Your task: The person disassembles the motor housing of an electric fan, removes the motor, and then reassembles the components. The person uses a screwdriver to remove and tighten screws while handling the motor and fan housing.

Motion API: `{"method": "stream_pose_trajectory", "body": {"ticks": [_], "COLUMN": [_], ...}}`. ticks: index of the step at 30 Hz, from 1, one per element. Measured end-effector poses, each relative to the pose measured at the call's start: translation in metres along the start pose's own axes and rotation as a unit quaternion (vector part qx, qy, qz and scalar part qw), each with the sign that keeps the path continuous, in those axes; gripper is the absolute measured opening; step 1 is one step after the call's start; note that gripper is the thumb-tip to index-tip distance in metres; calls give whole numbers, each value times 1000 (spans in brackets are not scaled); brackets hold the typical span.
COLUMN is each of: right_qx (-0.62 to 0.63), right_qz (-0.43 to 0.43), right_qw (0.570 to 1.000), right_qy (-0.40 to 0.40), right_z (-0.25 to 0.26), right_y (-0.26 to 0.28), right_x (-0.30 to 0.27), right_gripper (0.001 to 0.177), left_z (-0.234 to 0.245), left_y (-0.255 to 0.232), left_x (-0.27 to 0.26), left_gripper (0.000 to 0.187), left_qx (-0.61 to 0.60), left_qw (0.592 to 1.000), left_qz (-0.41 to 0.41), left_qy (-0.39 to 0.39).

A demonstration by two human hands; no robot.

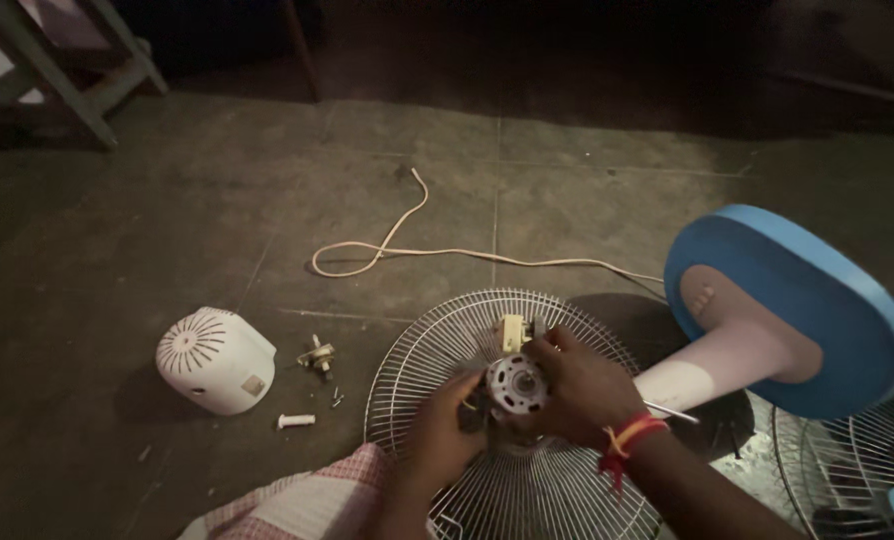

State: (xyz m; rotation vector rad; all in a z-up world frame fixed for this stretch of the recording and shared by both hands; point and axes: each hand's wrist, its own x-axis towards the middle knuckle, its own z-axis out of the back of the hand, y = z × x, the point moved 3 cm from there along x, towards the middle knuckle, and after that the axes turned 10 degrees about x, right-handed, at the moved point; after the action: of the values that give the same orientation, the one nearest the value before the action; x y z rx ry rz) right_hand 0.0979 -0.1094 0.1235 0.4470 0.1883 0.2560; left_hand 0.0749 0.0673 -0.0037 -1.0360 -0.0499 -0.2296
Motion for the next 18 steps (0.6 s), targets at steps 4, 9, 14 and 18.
{"method": "stream_pose_trajectory", "body": {"ticks": [4, 9, 14, 18], "right_qx": [27, 14, -44, -97], "right_qz": [1, 41, 101, 57], "right_qw": [1000, 998, 991, 992], "right_qy": [7, 42, 76, 66], "right_z": [-7, 0, 8, 6], "right_y": [-2, 3, 12, 9], "right_x": [-2, 4, 10, 5], "right_gripper": [98, 89, 79, 87], "left_z": [9, 3, 5, 3], "left_y": [12, -2, -34, -39], "left_x": [-6, -8, -10, -12], "left_gripper": [70, 64, 64, 65], "left_qx": [50, -2, -16, -79], "left_qw": [997, 996, 988, 992], "left_qz": [33, 86, -119, -43], "left_qy": [39, 8, -93, -93]}}
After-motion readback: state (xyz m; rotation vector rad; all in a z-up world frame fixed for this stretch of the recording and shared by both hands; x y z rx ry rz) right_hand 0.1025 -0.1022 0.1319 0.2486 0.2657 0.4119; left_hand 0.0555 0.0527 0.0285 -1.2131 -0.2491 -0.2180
